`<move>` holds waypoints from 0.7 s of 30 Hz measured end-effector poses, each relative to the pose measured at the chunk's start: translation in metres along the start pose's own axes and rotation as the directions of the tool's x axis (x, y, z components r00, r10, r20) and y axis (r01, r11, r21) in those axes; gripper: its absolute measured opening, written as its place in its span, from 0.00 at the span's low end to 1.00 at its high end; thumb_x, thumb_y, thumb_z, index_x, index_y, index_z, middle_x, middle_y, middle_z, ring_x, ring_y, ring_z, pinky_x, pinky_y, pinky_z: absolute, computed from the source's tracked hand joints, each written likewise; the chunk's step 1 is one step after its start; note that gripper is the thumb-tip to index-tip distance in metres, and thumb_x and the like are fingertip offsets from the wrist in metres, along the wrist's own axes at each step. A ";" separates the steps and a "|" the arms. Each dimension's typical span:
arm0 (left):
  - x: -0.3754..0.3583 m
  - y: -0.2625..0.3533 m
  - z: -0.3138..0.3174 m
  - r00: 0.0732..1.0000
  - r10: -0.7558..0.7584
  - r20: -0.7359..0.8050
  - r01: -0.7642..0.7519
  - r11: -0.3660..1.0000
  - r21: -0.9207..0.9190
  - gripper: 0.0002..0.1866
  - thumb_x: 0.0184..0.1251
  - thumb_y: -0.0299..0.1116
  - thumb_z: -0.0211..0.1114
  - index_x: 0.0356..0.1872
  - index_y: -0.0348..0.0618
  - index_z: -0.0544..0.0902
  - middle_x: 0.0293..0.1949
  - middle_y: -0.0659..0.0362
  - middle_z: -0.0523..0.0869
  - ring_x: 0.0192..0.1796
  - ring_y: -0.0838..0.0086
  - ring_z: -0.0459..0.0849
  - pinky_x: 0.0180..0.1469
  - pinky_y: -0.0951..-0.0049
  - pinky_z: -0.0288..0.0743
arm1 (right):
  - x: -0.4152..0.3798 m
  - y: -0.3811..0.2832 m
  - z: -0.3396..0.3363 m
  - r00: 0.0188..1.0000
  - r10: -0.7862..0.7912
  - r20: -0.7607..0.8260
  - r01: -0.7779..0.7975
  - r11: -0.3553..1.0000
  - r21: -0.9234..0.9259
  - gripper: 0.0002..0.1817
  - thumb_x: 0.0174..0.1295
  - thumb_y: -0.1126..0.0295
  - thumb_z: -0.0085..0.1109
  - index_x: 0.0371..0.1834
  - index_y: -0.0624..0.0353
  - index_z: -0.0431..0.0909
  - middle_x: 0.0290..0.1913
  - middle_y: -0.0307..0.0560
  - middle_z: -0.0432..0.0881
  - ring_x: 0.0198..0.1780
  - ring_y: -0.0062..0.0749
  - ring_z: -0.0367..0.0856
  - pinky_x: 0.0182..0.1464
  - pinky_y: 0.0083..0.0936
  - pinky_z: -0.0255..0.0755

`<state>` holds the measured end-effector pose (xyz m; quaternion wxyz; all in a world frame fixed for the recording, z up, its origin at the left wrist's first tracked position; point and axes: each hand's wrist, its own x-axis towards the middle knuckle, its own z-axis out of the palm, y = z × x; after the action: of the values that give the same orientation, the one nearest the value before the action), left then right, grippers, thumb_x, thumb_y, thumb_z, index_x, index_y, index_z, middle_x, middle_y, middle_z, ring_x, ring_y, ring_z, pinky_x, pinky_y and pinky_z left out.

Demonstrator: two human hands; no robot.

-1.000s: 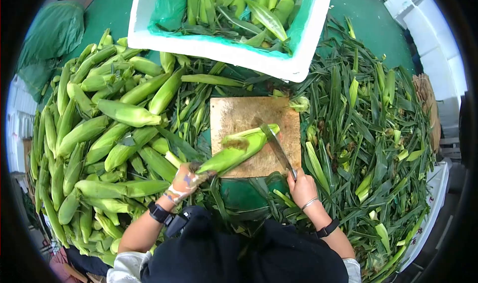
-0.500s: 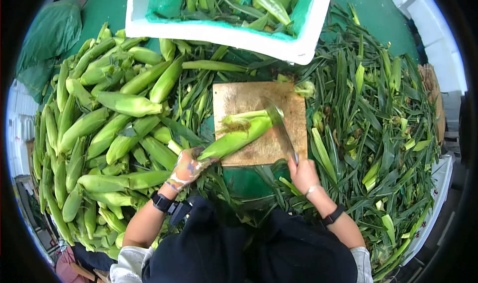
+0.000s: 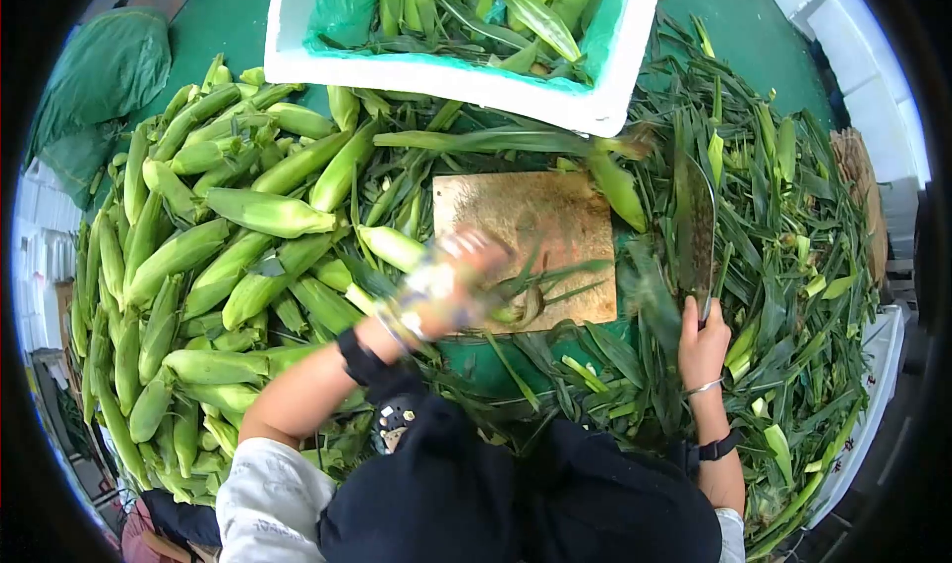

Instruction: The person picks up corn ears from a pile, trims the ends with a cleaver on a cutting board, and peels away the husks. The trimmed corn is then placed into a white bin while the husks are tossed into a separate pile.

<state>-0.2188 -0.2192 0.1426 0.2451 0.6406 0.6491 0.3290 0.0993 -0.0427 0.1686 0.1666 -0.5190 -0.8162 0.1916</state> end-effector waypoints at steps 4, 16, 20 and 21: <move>-0.033 -0.077 0.004 0.937 -0.223 0.269 -0.023 0.728 0.686 0.27 0.40 0.39 0.72 0.44 0.41 0.75 0.40 0.51 0.78 0.51 0.57 0.75 0.56 0.56 0.64 | -0.027 -0.033 0.019 0.995 -0.095 0.006 0.089 0.952 0.293 0.12 0.64 0.69 0.56 0.29 0.64 0.66 0.15 0.52 0.69 0.14 0.41 0.68 0.20 0.34 0.60; -0.030 -0.054 0.033 0.769 -0.590 0.247 0.463 0.780 0.421 0.19 0.50 0.39 0.61 0.36 0.30 0.78 0.30 0.41 0.84 0.35 0.49 0.85 0.40 0.58 0.78 | -0.037 -0.077 0.017 0.846 -0.533 0.018 0.498 0.801 0.333 0.07 0.59 0.75 0.58 0.35 0.66 0.70 0.17 0.46 0.74 0.17 0.40 0.76 0.22 0.28 0.69; -0.031 -0.055 0.035 0.772 -0.589 0.239 0.471 0.783 0.407 0.20 0.50 0.40 0.60 0.36 0.29 0.78 0.28 0.42 0.84 0.34 0.48 0.85 0.38 0.57 0.78 | -0.040 -0.079 0.068 0.834 -0.526 0.169 0.427 0.807 0.407 0.10 0.61 0.72 0.57 0.37 0.67 0.69 0.20 0.57 0.78 0.21 0.55 0.79 0.24 0.39 0.73; -0.033 -0.054 0.032 0.761 -0.597 0.256 0.483 0.784 0.391 0.22 0.50 0.42 0.62 0.36 0.29 0.78 0.29 0.42 0.84 0.35 0.49 0.85 0.39 0.58 0.78 | -0.047 -0.068 0.093 0.813 -0.416 0.407 0.323 0.904 0.280 0.10 0.63 0.70 0.55 0.37 0.68 0.69 0.21 0.59 0.78 0.23 0.57 0.79 0.25 0.42 0.73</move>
<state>-0.2289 -0.2461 0.0781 0.3460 0.5024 0.7922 0.0149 0.0214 -0.1245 0.1170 0.0545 -0.2705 -0.8942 0.3524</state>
